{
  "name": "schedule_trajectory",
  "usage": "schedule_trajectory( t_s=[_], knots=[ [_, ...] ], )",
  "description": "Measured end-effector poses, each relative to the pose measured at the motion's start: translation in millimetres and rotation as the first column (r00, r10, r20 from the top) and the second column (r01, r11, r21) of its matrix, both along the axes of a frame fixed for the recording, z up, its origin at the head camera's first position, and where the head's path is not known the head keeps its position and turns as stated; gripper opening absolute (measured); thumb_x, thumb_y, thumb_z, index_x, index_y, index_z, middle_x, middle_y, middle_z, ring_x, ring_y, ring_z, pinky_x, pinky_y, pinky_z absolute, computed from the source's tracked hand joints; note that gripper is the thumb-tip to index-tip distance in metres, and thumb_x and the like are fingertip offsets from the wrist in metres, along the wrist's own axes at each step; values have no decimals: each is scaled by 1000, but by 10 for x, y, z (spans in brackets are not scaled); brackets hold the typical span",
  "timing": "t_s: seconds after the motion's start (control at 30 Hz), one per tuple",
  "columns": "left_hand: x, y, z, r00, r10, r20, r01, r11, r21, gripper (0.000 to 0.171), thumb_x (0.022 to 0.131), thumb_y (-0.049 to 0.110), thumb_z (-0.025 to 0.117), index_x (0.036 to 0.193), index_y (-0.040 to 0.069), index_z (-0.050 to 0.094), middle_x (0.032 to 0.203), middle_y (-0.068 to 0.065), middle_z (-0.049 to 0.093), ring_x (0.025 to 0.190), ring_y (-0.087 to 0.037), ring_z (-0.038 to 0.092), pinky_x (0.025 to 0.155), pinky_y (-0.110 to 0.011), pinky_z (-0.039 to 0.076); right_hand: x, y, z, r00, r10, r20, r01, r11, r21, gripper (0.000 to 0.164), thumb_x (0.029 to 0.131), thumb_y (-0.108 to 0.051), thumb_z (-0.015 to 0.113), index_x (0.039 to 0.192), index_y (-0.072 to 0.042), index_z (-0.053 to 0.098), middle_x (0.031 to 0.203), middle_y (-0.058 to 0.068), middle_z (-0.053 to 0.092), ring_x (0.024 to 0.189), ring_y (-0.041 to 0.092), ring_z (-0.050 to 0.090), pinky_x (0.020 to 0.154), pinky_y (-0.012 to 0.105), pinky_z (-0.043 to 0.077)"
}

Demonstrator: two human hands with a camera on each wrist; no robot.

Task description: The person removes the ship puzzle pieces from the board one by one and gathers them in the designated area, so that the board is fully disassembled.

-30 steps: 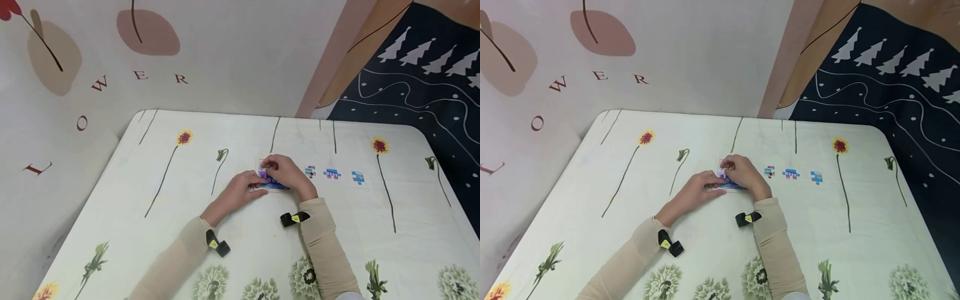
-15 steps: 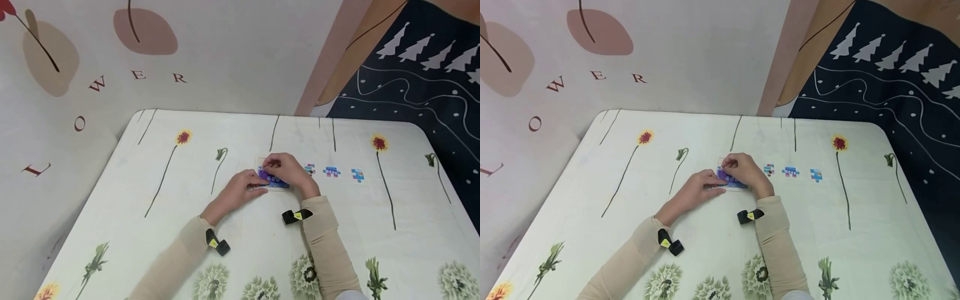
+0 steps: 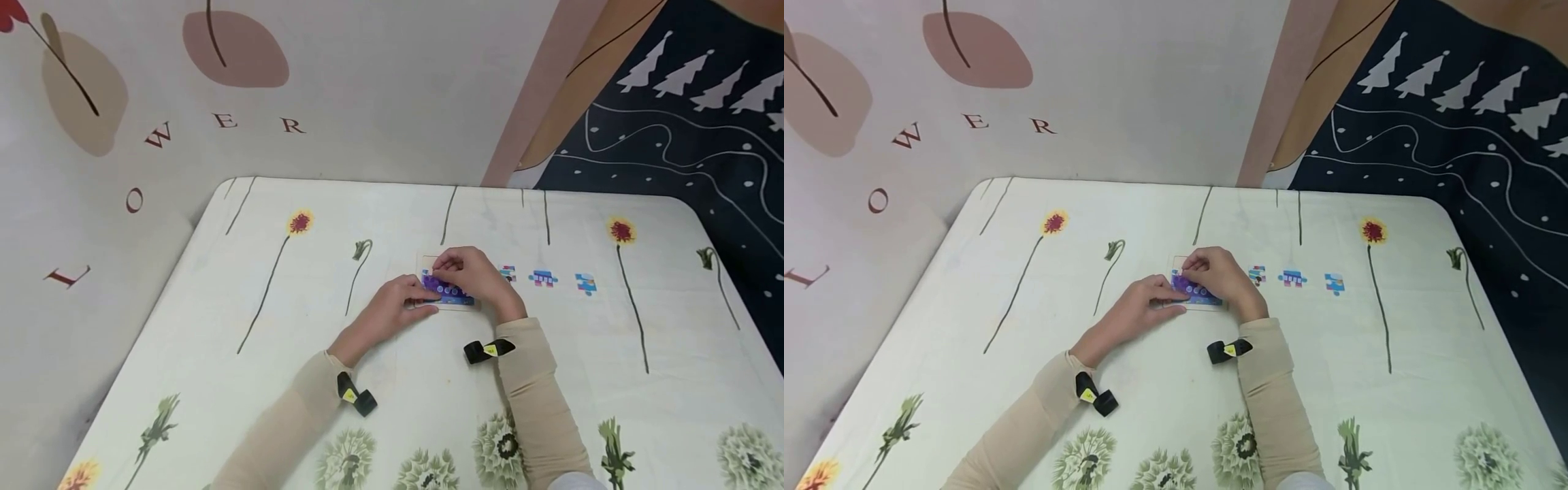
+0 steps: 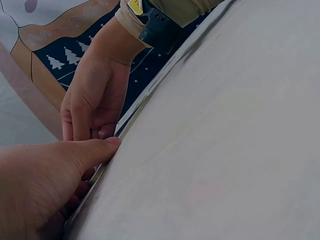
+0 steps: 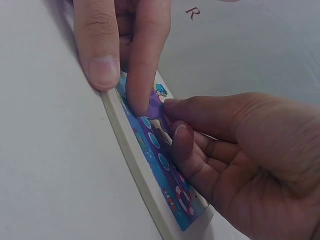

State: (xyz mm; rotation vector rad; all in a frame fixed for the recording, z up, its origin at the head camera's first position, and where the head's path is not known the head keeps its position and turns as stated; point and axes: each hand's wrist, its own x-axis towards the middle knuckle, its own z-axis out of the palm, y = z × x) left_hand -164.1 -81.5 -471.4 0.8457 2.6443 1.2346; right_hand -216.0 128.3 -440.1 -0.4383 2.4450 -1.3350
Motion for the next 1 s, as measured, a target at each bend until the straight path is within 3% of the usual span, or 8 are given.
schedule_trajectory(
  t_s=[0.3, 0.6, 0.83, 1.0],
  knots=[
    [-9, 3, 1, 1000, 1, 2, -1, 1000, -8, 25, 95, 22, 78, 117, 11, 80, 90, 5, 59, 79, -11, 50, 71, -27, 44, -27, 17, -28, 1000, 14, -8, -14, 999, -34, 7, 100, -7, 67, 103, -2, 72, 93, 8, 69, 84, 20, 61, 79, 30, 50],
    [-8, 7, 1, 1000, -2, 11, 2, 1000, -14, 24, 95, 23, 78, 116, 12, 80, 91, 5, 61, 80, -12, 50, 70, -27, 44, 2, 105, 46, 999, -39, 23, 40, 997, -60, 12, 100, -11, 70, 107, -3, 75, 97, 10, 71, 83, 21, 64, 76, 29, 52],
    [2, 0, 9, 999, 13, 41, -12, 1000, -25, 25, 94, 23, 79, 117, 12, 80, 91, 6, 60, 80, -13, 50, 69, -27, 44, 144, 535, 226, 992, -117, 44, 119, 992, -50, 15, 99, -18, 73, 109, -7, 77, 95, 10, 73, 78, 25, 65, 70, 31, 52],
    [-5, 4, 17, 997, 24, 71, -23, 1000, -14, 26, 94, 23, 79, 118, 13, 80, 90, 6, 58, 80, -14, 48, 68, -28, 42, 320, 941, 233, 992, -109, 66, 109, 994, -2, 17, 99, -15, 72, 108, -1, 75, 86, 13, 72, 70, 23, 62, 66, 31, 52]
  ],
)
